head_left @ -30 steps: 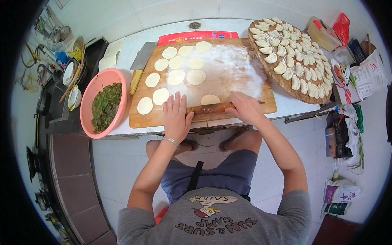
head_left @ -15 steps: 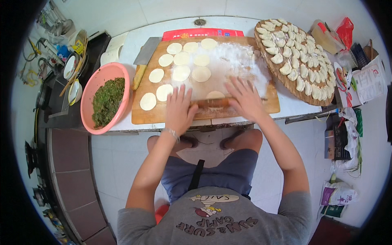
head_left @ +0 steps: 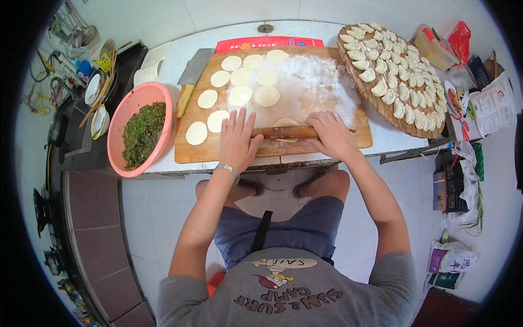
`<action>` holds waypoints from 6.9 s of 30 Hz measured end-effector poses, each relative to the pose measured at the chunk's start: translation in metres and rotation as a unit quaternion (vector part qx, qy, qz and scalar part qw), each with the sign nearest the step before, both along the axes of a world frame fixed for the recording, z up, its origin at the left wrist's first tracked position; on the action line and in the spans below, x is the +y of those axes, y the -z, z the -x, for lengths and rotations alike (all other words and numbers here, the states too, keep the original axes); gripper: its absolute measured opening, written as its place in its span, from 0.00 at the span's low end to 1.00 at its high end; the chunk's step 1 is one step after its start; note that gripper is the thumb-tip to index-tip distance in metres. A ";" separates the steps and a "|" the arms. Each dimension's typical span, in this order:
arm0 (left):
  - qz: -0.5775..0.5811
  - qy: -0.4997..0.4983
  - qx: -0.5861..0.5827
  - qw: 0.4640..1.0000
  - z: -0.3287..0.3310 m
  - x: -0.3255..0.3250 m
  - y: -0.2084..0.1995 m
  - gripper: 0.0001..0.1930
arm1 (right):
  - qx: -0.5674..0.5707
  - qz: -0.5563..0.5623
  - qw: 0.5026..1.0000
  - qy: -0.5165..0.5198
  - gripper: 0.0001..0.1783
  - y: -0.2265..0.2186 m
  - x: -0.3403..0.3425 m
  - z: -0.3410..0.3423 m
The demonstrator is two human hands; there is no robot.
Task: The person rolls out small dough balls into flat circular wrappers using a wooden rolling pin on a floured board. They then place a spoonful of green vegetable filling onto a wrapper and begin to fold the edges to enclose the filling.
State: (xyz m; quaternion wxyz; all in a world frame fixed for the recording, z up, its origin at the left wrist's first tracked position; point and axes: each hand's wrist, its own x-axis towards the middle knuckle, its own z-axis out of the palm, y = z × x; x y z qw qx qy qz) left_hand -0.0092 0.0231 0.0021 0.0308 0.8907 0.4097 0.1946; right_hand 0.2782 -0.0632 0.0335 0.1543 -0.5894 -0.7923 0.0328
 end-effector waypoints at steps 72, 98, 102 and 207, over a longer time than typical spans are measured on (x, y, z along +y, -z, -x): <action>-0.041 0.032 0.004 0.999 -0.108 -0.026 -0.002 0.23 | 0.173 -0.067 0.966 0.181 0.17 -0.009 -0.012 -0.059; -0.003 -0.008 -0.028 1.000 0.003 -0.035 0.003 0.33 | -0.026 -0.006 0.999 -0.033 0.30 -0.004 0.003 -0.003; -0.068 -0.048 -0.022 0.996 -0.018 0.028 0.005 0.34 | -0.003 -0.027 0.999 -0.026 0.22 0.005 0.030 -0.014; 0.029 0.099 0.157 0.982 -0.172 0.104 0.006 0.34 | 0.108 -0.359 0.877 0.300 0.21 0.040 0.006 -0.043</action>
